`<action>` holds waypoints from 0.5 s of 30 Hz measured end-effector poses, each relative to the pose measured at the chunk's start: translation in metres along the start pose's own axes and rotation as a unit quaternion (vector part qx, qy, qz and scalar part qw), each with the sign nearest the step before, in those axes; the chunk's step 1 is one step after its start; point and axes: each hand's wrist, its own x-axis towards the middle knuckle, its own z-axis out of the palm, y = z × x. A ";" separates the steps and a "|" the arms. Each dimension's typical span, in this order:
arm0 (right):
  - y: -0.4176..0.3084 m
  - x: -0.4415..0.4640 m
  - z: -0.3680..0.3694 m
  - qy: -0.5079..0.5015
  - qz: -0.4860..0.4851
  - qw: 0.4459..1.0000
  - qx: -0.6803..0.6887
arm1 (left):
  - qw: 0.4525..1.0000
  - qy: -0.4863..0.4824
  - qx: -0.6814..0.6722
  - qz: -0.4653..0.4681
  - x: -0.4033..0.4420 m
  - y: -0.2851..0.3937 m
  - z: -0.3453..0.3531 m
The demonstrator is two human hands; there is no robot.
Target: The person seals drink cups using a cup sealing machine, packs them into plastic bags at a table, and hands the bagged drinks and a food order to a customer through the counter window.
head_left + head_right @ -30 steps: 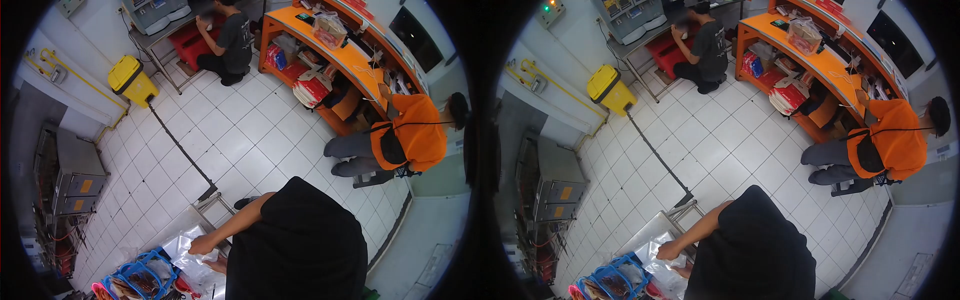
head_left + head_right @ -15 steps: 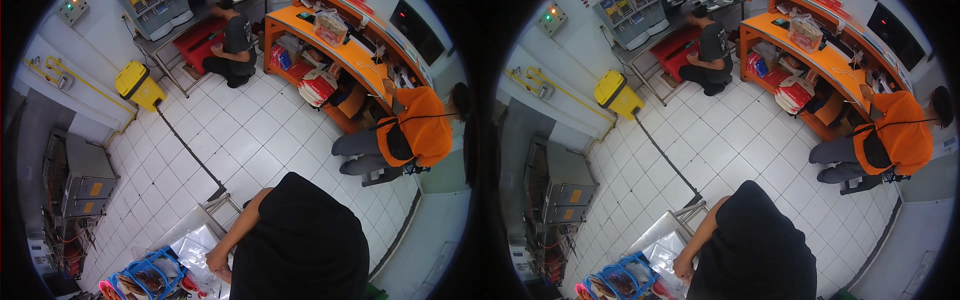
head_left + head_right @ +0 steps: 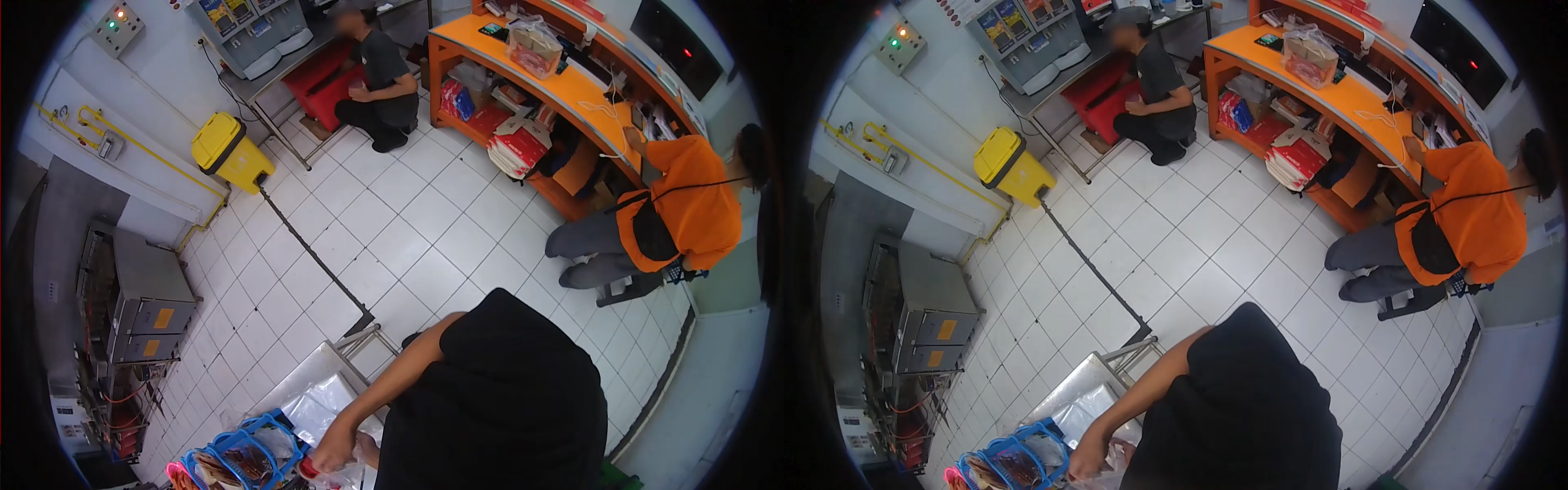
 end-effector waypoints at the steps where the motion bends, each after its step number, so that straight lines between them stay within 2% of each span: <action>1: 0.007 0.003 -0.006 0.049 -0.037 0.998 -0.022 | 1.000 0.002 -0.001 0.004 -0.001 0.002 0.000; 2: 0.015 0.003 -0.011 0.058 0.014 0.985 0.159 | 1.000 0.005 0.001 0.009 -0.002 0.003 0.000; 3: 0.004 0.002 -0.014 0.055 0.013 0.986 0.159 | 1.000 0.010 0.003 0.014 -0.003 0.004 0.000; 5: -0.044 -0.009 -0.025 0.078 0.081 0.973 0.202 | 0.999 0.017 0.015 0.024 -0.007 0.009 0.001; 6: -0.055 -0.018 -0.031 0.099 0.013 0.989 0.109 | 0.999 0.023 0.020 0.029 -0.010 0.013 0.000; 7: -0.066 -0.027 -0.040 0.096 0.015 0.989 0.108 | 0.999 0.028 0.025 0.037 -0.013 0.015 0.001; 9: -0.086 -0.044 -0.058 0.166 0.039 0.983 0.062 | 0.995 0.051 0.054 0.070 -0.023 0.028 0.007; 11: -0.075 -0.053 -0.073 0.196 0.064 0.978 0.027 | 0.987 0.062 0.095 0.115 -0.042 0.043 0.022; 12: -0.061 -0.053 -0.081 0.222 0.054 0.973 -0.017 | 0.996 -0.048 0.027 0.074 -0.059 0.050 0.052; 13: -0.093 -0.061 -0.085 0.273 0.103 0.956 0.007 | 0.986 -0.158 -0.041 0.036 -0.068 0.055 0.067; 14: -0.081 -0.060 -0.098 0.319 0.100 0.938 -0.096 | 0.986 -0.156 -0.041 0.040 -0.061 0.055 0.061; 15: -0.070 -0.063 -0.112 0.396 0.039 0.889 -0.229 | 0.964 -0.214 0.147 0.056 -0.045 0.050 0.053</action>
